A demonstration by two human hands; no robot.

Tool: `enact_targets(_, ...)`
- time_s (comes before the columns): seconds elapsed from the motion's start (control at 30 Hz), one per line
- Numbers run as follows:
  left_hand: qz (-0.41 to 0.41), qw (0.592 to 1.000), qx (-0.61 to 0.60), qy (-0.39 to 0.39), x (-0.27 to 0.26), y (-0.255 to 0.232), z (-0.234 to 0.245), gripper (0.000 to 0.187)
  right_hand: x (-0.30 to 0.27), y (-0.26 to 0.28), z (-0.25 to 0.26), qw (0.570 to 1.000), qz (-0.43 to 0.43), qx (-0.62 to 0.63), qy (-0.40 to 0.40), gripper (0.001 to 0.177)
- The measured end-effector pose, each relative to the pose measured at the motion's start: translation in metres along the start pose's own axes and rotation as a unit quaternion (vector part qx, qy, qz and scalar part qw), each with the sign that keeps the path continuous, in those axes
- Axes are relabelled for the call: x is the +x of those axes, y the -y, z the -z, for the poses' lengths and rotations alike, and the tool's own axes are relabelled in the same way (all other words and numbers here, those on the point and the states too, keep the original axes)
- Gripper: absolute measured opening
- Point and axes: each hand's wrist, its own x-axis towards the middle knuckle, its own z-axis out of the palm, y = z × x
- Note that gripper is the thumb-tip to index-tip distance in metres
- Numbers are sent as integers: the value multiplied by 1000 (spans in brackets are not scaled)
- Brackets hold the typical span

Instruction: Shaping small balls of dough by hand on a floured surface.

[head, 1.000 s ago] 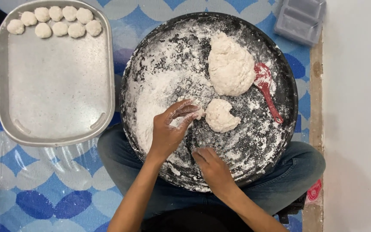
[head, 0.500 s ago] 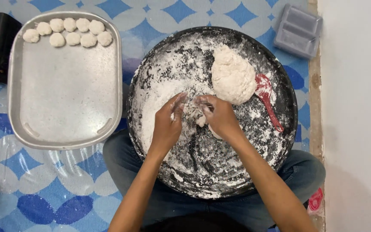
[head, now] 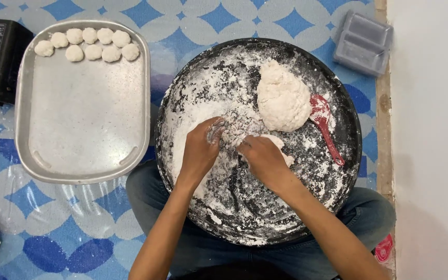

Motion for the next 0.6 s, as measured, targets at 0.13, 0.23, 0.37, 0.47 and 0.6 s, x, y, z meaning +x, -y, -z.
enact_targets(0.13, 17, 999, -29, -6, 4, -4, -6, 29, 8, 4, 28, 959, -123, 256, 1, 27)
enact_targets(0.23, 80, 989, -122, -11, 7, -28, -1, 30, 15, 6, 43, 955, -164, 248, -20, 41)
enact_targets(0.37, 39, 990, -125, -41, 13, -20, -5, 30, 23, 21, 57, 936, -186, 298, -14, 53)
enact_targets(0.47, 22, 991, -124, -50, 16, -8, -8, 32, 24, 33, 77, 922, -197, 331, 34, 65)
enact_targets(0.6, 63, 995, -49, 63, 14, -15, -2, 48, 17, 21, 58, 912, -201, 351, 76, 96)
